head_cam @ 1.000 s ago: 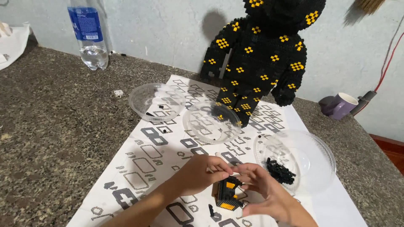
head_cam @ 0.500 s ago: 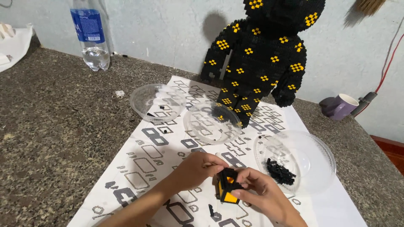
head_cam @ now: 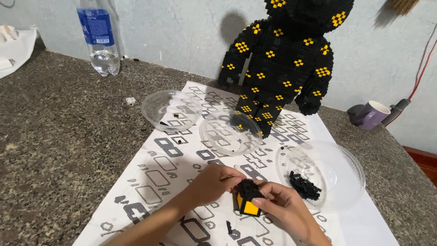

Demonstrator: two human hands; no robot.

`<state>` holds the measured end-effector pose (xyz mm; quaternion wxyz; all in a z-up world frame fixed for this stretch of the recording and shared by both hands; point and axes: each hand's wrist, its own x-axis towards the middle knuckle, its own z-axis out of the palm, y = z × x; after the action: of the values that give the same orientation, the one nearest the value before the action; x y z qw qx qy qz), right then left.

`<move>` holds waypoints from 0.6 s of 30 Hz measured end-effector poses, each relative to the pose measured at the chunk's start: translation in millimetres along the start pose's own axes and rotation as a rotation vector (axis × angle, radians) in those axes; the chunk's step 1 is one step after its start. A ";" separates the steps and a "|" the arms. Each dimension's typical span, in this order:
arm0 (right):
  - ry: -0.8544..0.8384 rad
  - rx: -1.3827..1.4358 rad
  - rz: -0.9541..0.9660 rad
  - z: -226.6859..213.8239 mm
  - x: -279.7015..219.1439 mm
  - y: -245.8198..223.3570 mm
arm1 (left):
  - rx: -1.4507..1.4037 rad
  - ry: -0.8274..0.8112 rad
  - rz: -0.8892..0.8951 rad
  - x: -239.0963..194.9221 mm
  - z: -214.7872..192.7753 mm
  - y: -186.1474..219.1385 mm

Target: Assembling a large black and yellow toy figure using small building blocks on a workspace.

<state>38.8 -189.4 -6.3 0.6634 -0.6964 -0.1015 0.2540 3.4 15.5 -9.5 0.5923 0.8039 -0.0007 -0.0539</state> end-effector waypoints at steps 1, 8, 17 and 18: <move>0.000 0.001 0.001 1.3 -1.2 -2.2 | 0.000 -0.001 -0.001 -0.5 -0.1 1.0; -0.008 -0.018 -0.036 -1.9 0.5 2.2 | -0.035 0.006 0.005 1.9 1.8 -2.2; -0.001 -0.033 -0.023 -1.9 -0.1 1.3 | 0.009 0.009 0.062 1.2 0.4 -2.2; -0.031 -0.021 -0.061 -2.9 0.6 3.0 | -0.014 0.002 0.083 0.6 0.4 -1.7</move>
<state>40.2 -191.9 -9.4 0.6618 -0.6960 -0.1356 0.2433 3.9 15.6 -11.3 0.5998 0.7990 -0.0330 -0.0287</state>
